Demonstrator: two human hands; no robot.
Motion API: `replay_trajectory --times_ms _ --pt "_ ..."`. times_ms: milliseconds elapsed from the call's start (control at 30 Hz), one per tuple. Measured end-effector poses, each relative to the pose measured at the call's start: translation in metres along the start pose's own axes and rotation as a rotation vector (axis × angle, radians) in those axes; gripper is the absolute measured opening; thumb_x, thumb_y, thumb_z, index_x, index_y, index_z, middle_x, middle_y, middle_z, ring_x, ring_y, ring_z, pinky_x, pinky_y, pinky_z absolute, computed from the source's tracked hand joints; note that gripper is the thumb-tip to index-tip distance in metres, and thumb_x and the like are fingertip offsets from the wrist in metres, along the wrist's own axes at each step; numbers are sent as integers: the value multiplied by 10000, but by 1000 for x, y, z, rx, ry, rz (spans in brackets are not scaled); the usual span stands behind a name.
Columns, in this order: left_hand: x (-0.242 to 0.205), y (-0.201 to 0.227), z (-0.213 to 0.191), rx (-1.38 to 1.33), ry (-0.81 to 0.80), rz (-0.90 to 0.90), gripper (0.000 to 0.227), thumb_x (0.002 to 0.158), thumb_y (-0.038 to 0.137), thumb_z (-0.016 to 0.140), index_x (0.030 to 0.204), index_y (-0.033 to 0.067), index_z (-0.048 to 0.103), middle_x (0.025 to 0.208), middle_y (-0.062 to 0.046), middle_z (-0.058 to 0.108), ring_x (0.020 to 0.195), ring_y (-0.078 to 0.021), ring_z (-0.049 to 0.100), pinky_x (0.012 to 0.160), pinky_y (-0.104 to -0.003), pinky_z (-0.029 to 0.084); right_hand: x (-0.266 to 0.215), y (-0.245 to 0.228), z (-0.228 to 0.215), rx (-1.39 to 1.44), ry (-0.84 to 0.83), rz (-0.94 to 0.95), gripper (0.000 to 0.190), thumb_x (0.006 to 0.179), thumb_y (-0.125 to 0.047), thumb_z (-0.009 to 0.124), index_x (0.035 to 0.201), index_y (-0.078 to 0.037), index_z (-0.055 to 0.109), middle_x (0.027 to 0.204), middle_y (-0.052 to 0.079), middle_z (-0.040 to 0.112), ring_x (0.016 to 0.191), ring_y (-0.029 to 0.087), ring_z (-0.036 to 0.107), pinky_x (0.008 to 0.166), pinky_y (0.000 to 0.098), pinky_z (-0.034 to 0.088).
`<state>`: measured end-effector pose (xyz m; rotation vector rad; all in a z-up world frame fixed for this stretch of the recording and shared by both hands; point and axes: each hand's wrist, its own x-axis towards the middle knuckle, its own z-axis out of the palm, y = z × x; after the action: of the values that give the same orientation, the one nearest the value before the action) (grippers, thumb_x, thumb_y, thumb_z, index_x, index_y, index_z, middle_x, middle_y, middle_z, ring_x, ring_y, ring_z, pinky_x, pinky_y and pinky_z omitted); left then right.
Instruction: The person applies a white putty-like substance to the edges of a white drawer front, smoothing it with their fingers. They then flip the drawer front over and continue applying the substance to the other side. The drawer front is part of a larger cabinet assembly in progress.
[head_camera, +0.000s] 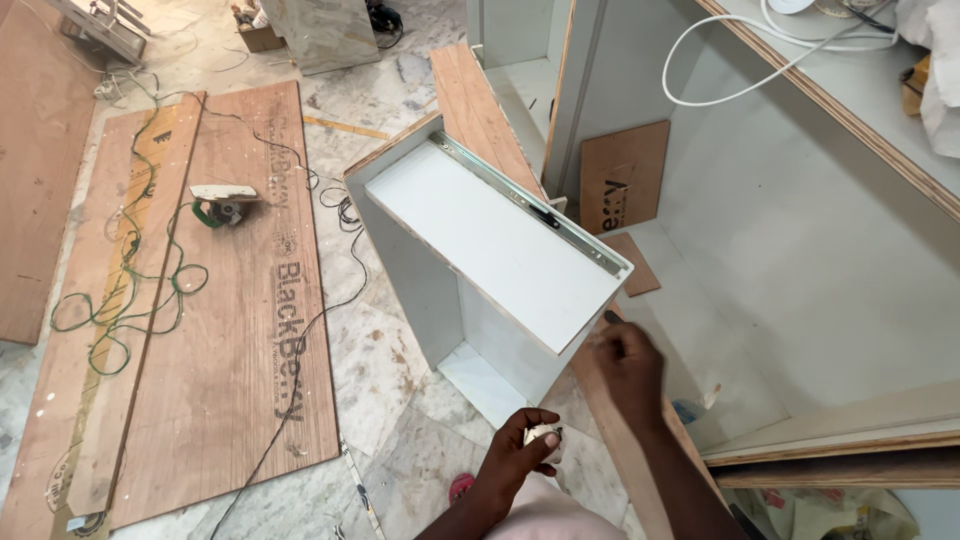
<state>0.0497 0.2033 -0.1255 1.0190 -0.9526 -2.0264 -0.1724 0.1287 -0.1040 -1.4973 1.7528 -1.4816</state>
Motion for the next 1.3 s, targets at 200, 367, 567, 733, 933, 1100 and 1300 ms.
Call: replay_trajectory --times_ms 200,367,567,733,933,1100,1300 --pt "9 -6 -16 -57 -39 180 280 1011 204 726 1177 22 592 921 -42 647 829 -138 650 741 -323 575 26 62 -79 107 306 134 34 994 -45 624 975 -18 634 880 52 704 811 136 740 715 268 593" --pt "1 19 -1 48 -12 76 405 958 219 714 1320 97 581 862 -8 595 760 -121 594 703 -310 548 -5 70 -131 -140 387 112 71 968 -26 680 1008 -4 626 1104 103 712 854 189 738 755 324 606" --pt "28 12 24 -36 -55 -98 501 971 377 656 1388 121 551 1006 -72 583 907 -168 601 813 -334 562 -67 28 -76 -539 26 -85 162 744 -74 774 867 -63 668 1246 79 694 1040 285 699 860 388 568" --pt "46 -6 39 -152 -26 -173 543 978 396 621 1413 101 487 1245 -41 614 1053 -226 644 902 -343 556 -97 -22 -41 -607 -431 -246 302 741 -77 733 1038 -53 680 1236 116 672 1032 290 672 825 408 550" --pt "46 -31 31 -244 -69 -131 542 1045 269 593 1505 21 448 1224 -146 611 1024 -237 647 886 -404 555 -98 -39 -56 -443 -636 -55 359 824 -269 778 1143 -160 654 1208 61 670 1056 240 691 864 388 571" --pt "17 -14 46 -172 -62 -220 715 995 270 554 1598 314 173 1364 -135 572 1188 -318 644 939 -430 558 -99 -32 -62 -338 -572 29 561 834 -280 801 1338 -148 591 1322 78 590 1152 261 647 864 381 577" --pt "-6 -9 56 -64 -57 -144 760 1009 411 499 1631 363 67 1624 -55 280 1534 -272 285 1032 -446 474 -118 -6 -61 -386 -714 -78 647 822 -287 791 1389 -107 536 1339 98 583 1186 280 614 922 404 539"
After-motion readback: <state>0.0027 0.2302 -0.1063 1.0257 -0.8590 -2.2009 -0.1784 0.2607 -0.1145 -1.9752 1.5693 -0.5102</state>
